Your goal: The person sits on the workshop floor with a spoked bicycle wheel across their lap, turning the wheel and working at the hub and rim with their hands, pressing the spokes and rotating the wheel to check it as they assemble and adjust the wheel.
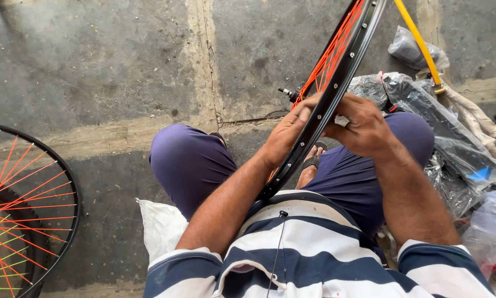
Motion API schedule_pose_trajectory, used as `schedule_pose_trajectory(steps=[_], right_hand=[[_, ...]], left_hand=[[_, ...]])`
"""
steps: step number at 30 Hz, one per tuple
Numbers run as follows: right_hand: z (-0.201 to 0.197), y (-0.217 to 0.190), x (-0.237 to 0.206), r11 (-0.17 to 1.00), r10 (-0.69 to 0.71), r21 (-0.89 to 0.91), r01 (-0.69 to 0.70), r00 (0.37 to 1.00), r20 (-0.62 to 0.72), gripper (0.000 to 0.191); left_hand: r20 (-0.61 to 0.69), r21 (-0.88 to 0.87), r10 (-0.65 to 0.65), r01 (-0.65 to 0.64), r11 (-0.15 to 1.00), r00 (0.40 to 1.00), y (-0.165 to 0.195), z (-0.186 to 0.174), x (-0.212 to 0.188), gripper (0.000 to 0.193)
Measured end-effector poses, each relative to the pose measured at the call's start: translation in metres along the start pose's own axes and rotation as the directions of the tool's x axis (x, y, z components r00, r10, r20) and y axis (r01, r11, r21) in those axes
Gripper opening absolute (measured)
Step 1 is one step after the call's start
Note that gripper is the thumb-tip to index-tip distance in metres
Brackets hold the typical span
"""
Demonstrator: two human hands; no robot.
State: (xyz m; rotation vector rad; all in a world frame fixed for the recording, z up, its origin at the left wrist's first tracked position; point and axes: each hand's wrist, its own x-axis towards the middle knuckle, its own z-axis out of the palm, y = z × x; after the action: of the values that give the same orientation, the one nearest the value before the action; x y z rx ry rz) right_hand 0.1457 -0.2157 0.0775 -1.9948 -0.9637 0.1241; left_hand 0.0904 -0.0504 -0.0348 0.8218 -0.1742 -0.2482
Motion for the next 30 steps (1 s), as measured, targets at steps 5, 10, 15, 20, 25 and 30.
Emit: schedule_pose_trajectory(steps=[5, 10, 15, 20, 25, 30], right_hand=[[0.049, 0.004, -0.006, 0.987, -0.076, -0.163, -0.007, 0.865, -0.497, 0.044], [0.060, 0.013, -0.008, 0.991, -0.066, -0.130, -0.009, 0.824, -0.562, 0.032], [0.025, 0.008, -0.004, 0.986, 0.152, 0.126, -0.113, 0.919, -0.363, 0.035], [-0.012, 0.009, 0.000, 0.958, 0.081, 0.271, -0.094, 0.995, 0.060, 0.055], [-0.002, 0.020, -0.004, 0.986, -0.164, -0.008, 0.164, 0.986, -0.019, 0.054], [0.035, 0.022, -0.009, 0.976, 0.029, -0.180, -0.119, 0.899, -0.437, 0.043]], left_hand=[[0.212, -0.626, 0.138, 0.026, 0.779, 0.967, -0.010, -0.006, -0.001, 0.046], [0.297, 0.721, 0.508, -0.538, 0.437, 0.809, -0.004, -0.025, 0.003, 0.023], [0.105, 0.003, 0.019, -0.019, 1.000, 0.994, -0.002, -0.014, 0.006, 0.039], [-0.028, 0.043, -0.007, 0.008, 0.999, 1.000, -0.003, -0.002, 0.011, 0.050], [-0.066, 0.049, -0.071, 0.074, 0.996, 0.995, 0.000, -0.001, 0.015, 0.043], [-0.207, 0.031, 0.040, -0.034, 0.999, 0.978, 0.010, 0.012, 0.021, 0.034]])
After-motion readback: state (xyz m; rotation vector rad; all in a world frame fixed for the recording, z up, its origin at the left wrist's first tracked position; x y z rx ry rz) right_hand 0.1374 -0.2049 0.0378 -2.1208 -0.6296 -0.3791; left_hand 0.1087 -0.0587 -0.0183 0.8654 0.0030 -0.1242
